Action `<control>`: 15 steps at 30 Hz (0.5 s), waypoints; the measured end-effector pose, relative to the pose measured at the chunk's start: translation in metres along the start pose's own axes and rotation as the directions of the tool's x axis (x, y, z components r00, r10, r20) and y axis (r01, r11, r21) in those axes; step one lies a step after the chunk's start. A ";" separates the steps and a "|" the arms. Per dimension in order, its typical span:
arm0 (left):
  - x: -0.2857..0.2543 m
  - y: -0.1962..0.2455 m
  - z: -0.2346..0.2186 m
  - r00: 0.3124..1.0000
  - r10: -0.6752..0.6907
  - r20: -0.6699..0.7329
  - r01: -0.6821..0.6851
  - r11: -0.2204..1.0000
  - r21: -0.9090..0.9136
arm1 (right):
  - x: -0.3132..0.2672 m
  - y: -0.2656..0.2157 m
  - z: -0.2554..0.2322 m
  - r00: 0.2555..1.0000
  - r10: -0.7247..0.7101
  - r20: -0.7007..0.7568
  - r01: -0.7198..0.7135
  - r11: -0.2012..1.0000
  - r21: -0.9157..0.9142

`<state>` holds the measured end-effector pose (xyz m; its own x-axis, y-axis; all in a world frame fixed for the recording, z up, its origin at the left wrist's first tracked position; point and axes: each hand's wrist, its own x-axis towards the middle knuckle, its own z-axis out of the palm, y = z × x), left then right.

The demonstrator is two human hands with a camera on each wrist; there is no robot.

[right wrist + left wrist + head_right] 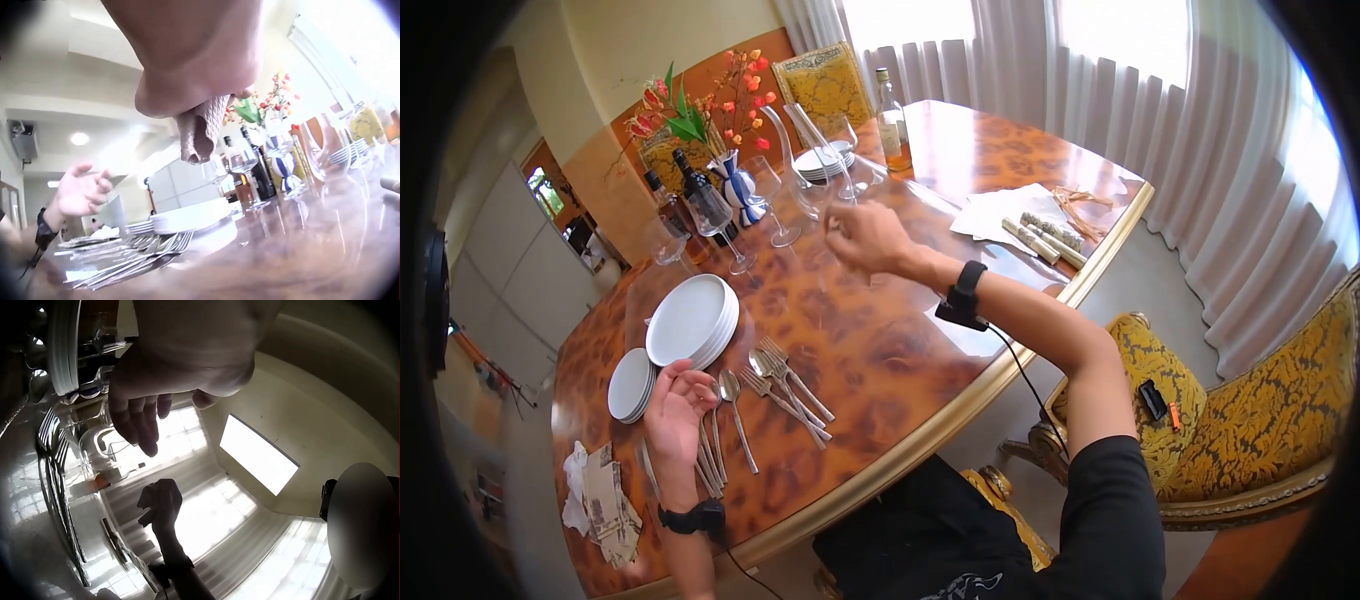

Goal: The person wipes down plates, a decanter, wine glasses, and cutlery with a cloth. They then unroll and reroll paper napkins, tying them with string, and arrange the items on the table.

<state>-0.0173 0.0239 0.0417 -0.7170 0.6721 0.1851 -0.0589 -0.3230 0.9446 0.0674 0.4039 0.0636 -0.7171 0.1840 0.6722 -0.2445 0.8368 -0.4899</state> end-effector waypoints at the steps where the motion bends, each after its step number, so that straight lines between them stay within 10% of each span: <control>1: 0.000 0.003 -0.012 0.995 0.045 -0.090 -0.050 0.997 -0.057 | 0.012 0.018 -0.003 0.991 0.115 -0.069 -0.110 0.992 0.068; 5: 0.003 0.009 -0.045 0.949 0.051 -0.311 -0.112 0.976 -0.184 | 0.043 0.044 -0.028 0.934 0.280 -0.222 -0.254 0.957 0.139; 15: -0.012 0.036 -0.067 0.947 0.116 -0.300 -0.101 0.993 0.067 | 0.065 0.104 -0.048 0.882 0.368 -0.295 -0.381 0.924 0.014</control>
<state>-0.0575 -0.0398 0.0550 -0.8941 0.3989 0.2037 0.0605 -0.3432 0.9373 0.0265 0.5276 0.0831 -0.5300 0.6224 0.5760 0.0379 0.6960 -0.7171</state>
